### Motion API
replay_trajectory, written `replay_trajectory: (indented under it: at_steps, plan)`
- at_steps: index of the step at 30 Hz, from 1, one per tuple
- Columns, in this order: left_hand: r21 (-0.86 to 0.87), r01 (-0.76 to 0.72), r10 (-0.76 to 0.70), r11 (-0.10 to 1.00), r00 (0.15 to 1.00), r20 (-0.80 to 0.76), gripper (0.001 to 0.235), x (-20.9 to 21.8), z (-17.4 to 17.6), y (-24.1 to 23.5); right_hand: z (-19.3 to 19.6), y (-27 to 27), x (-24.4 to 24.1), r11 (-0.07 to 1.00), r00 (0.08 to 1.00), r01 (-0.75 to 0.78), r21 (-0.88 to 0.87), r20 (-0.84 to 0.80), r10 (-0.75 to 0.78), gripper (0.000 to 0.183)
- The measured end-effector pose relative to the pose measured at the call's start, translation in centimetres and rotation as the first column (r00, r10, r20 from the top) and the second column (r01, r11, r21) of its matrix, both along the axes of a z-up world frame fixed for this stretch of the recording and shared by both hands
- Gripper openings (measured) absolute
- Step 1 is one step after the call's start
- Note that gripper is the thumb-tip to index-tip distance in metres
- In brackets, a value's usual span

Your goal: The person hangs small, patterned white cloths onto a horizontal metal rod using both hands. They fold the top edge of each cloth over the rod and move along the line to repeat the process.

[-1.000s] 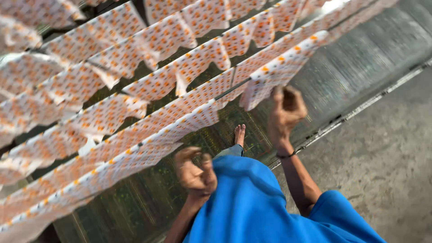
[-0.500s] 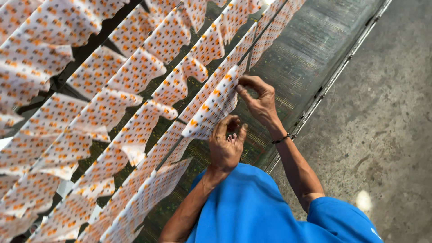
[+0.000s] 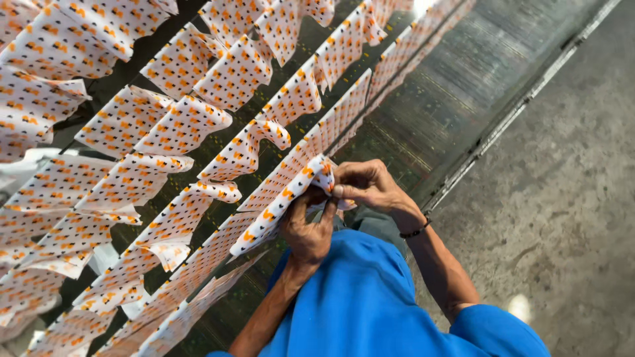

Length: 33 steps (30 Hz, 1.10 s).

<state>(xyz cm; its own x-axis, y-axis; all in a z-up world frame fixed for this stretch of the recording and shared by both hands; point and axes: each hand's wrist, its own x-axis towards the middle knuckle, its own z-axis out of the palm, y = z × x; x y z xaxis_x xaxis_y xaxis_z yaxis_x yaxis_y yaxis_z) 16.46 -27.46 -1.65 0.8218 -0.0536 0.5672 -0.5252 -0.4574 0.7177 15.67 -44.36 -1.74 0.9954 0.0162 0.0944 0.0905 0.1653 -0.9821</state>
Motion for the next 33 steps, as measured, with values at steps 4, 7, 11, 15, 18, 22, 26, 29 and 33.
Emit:
replay_trajectory:
  at_steps: [4,7,11,15,18,22,26,29,33]
  plan:
    - [-0.018,0.021,-0.022,1.0,0.997,-0.076,0.016,-0.5,0.7,0.1,0.9,-1.1,1.0,0.975,0.98,-0.177,0.13,-0.069,0.187,0.008]
    - [-0.004,-0.071,0.071,0.997,0.994,-0.082,0.01,-1.2,2.9,-1.2,-1.1,-1.7,2.7,0.931,0.941,-0.297,0.21,-0.101,0.323,0.011]
    - [-0.083,-0.24,0.226,0.967,0.963,-0.15,0.009,-3.7,1.9,-3.3,-3.0,-3.8,3.1,0.884,0.88,-0.386,0.262,-0.182,0.438,0.016]
    - [-0.224,-0.311,0.231,0.924,0.919,-0.32,0.01,-6.0,0.6,-5.5,-1.0,-4.0,3.1,0.879,0.878,-0.439,0.188,-0.118,0.464,0.013]
    - [-0.295,-0.384,0.279,0.875,0.897,-0.342,0.011,-7.0,-0.3,-6.7,-0.9,-4.6,2.7,0.861,0.865,-0.488,0.146,-0.051,0.499,0.024]
    - [-0.373,-0.435,0.328,0.819,0.89,-0.318,0.011,-8.4,1.2,-8.4,-1.4,-4.2,1.6,0.851,0.854,-0.52,0.069,0.064,0.516,0.038]
    - [-0.327,-0.487,0.408,0.81,0.868,-0.283,0.011,-9.0,1.7,-8.8,-2.1,-4.8,1.8,0.838,0.843,-0.538,0.096,0.099,0.529,0.016]
    - [-0.34,-0.544,0.463,0.767,0.836,-0.293,0.015,-9.8,2.5,-8.8,-0.4,-4.9,2.0,0.894,0.894,-0.442,0.068,0.113,0.433,0.013]
    - [-0.395,-0.575,0.488,0.716,0.818,-0.306,0.015,-11.0,3.7,-9.0,1.3,-4.6,0.7,0.957,0.946,-0.284,-0.062,0.144,0.29,0.012]
